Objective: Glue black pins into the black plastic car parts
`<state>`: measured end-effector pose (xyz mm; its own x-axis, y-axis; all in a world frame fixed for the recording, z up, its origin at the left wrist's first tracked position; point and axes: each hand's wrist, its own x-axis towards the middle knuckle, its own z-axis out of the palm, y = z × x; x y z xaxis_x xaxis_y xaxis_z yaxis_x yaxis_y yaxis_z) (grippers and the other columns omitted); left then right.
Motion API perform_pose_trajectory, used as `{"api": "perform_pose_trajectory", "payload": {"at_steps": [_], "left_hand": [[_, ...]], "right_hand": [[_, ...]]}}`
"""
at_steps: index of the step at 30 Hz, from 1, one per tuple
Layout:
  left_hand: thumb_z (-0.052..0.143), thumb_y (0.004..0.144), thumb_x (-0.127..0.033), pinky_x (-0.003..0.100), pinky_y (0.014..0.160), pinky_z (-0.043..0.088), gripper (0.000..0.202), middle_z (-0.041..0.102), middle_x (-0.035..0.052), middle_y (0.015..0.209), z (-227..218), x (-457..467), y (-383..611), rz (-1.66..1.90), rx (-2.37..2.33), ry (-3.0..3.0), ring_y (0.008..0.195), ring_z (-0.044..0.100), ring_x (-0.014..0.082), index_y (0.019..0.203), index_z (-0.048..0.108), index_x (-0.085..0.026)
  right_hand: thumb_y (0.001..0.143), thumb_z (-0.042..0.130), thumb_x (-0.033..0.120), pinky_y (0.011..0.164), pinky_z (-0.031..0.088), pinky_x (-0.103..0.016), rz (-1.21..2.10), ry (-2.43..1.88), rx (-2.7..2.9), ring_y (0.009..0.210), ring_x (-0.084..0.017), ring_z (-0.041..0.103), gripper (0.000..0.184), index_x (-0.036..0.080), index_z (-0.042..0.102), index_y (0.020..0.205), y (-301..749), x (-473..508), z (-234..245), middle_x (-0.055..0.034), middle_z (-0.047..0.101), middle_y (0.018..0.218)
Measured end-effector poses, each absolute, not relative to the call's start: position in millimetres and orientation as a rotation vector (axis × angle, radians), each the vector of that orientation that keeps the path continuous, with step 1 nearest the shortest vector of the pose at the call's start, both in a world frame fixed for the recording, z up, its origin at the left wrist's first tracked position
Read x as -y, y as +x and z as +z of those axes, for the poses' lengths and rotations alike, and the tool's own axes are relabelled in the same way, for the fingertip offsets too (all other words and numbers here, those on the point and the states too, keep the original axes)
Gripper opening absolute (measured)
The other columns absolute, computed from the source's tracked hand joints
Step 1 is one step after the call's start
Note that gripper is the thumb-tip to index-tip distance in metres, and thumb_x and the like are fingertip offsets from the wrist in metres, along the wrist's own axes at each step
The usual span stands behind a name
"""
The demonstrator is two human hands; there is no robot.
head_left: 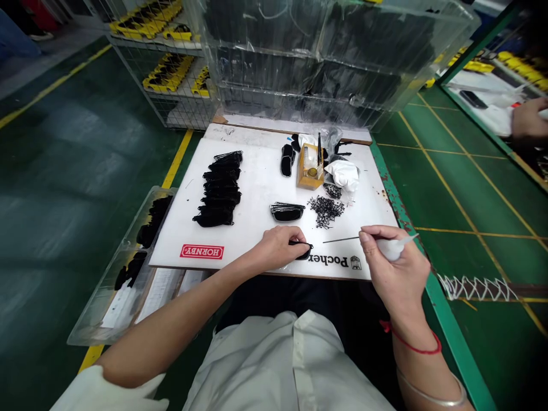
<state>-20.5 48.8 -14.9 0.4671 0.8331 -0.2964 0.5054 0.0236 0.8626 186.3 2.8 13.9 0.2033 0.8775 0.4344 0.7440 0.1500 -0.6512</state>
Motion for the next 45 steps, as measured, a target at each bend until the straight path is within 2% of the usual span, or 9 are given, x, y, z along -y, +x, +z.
{"api": "perform_pose_trajectory", "payload": {"at_steps": [3,7,11,16,24,29,36,41,45], "left_hand": [[0.054,0.078,-0.033,0.026,0.075,0.043,0.015,0.065,-0.0014,0.082,-15,-44,-20,0.440,-1.171,1.633,0.083,0.057,0.0159,0.077,0.063,-0.022],[0.057,0.077,-0.031,0.029,0.081,0.041,0.011,0.065,-0.0019,0.084,-13,-37,-22,0.483,-1.227,1.630,0.089,0.055,0.0174,0.075,0.063,-0.022],[0.055,0.080,-0.031,0.028,0.080,0.043,0.011,0.064,-0.0008,0.086,-9,-28,-31,0.572,-1.253,1.554,0.088,0.056,0.0169,0.080,0.062,-0.022],[0.047,0.086,-0.024,0.029,0.084,0.045,0.017,0.064,0.0020,0.099,-8,-17,-54,0.700,-1.306,1.531,0.094,0.058,0.0171,0.095,0.061,-0.022],[0.045,0.088,-0.019,0.033,0.086,0.047,0.021,0.064,0.0042,0.101,-27,1,-109,0.901,-1.599,1.709,0.097,0.058,0.0187,0.100,0.062,-0.022],[0.046,0.088,-0.016,0.035,0.087,0.046,0.022,0.065,0.0030,0.099,-24,-4,-140,0.930,-1.772,1.830,0.098,0.056,0.0190,0.099,0.063,-0.023],[0.047,0.086,-0.012,0.036,0.089,0.043,0.022,0.066,0.0030,0.098,-6,-44,-159,0.968,-1.790,1.964,0.097,0.055,0.0189,0.099,0.063,-0.021],[0.053,0.084,-0.014,0.042,0.091,0.038,0.020,0.065,0.0031,0.104,-4,-59,-152,0.893,-1.852,2.044,0.105,0.052,0.0229,0.099,0.064,-0.023],[0.050,0.087,-0.015,0.040,0.090,0.037,0.019,0.064,0.0035,0.104,-6,-58,-127,0.972,-1.824,2.086,0.105,0.051,0.0217,0.098,0.063,-0.022]], "right_hand": [[0.082,0.064,0.032,0.069,0.050,-0.029,0.190,-1.619,1.549,0.074,-0.017,0.061,0.013,0.022,0.067,0.089,189,-5,12,-0.0026,0.067,0.084],[0.081,0.064,0.033,0.068,0.050,-0.029,0.255,-1.642,1.495,0.068,-0.016,0.060,0.015,0.021,0.067,0.090,190,-20,6,-0.0015,0.066,0.078],[0.082,0.062,0.031,0.070,0.049,-0.030,0.247,-1.575,1.452,0.068,-0.016,0.060,0.014,0.021,0.066,0.091,183,-51,3,-0.0014,0.065,0.078],[0.085,0.057,0.030,0.077,0.049,-0.032,0.044,-1.383,1.484,0.080,-0.018,0.061,0.013,0.020,0.064,0.091,167,-103,3,-0.0039,0.066,0.086],[0.090,0.049,0.030,0.080,0.048,-0.035,-0.181,-1.213,1.749,0.089,-0.021,0.060,0.017,0.019,0.061,0.098,159,-161,-15,-0.0070,0.066,0.091],[0.089,0.051,0.034,0.085,0.047,-0.038,-0.138,-1.286,1.798,0.098,-0.024,0.057,0.023,0.018,0.062,0.102,160,-162,-27,-0.0100,0.063,0.100],[0.089,0.052,0.037,0.085,0.047,-0.037,0.000,-1.340,1.793,0.095,-0.023,0.059,0.024,0.019,0.062,0.102,161,-122,-28,-0.0072,0.065,0.098],[0.087,0.053,0.040,0.086,0.047,-0.036,0.102,-1.438,1.739,0.094,-0.022,0.060,0.026,0.020,0.062,0.101,168,-93,-32,-0.0061,0.065,0.097],[0.086,0.055,0.043,0.085,0.047,-0.038,0.319,-1.582,1.612,0.089,-0.023,0.062,0.027,0.022,0.063,0.101,170,-65,-42,-0.0056,0.066,0.096]]}}
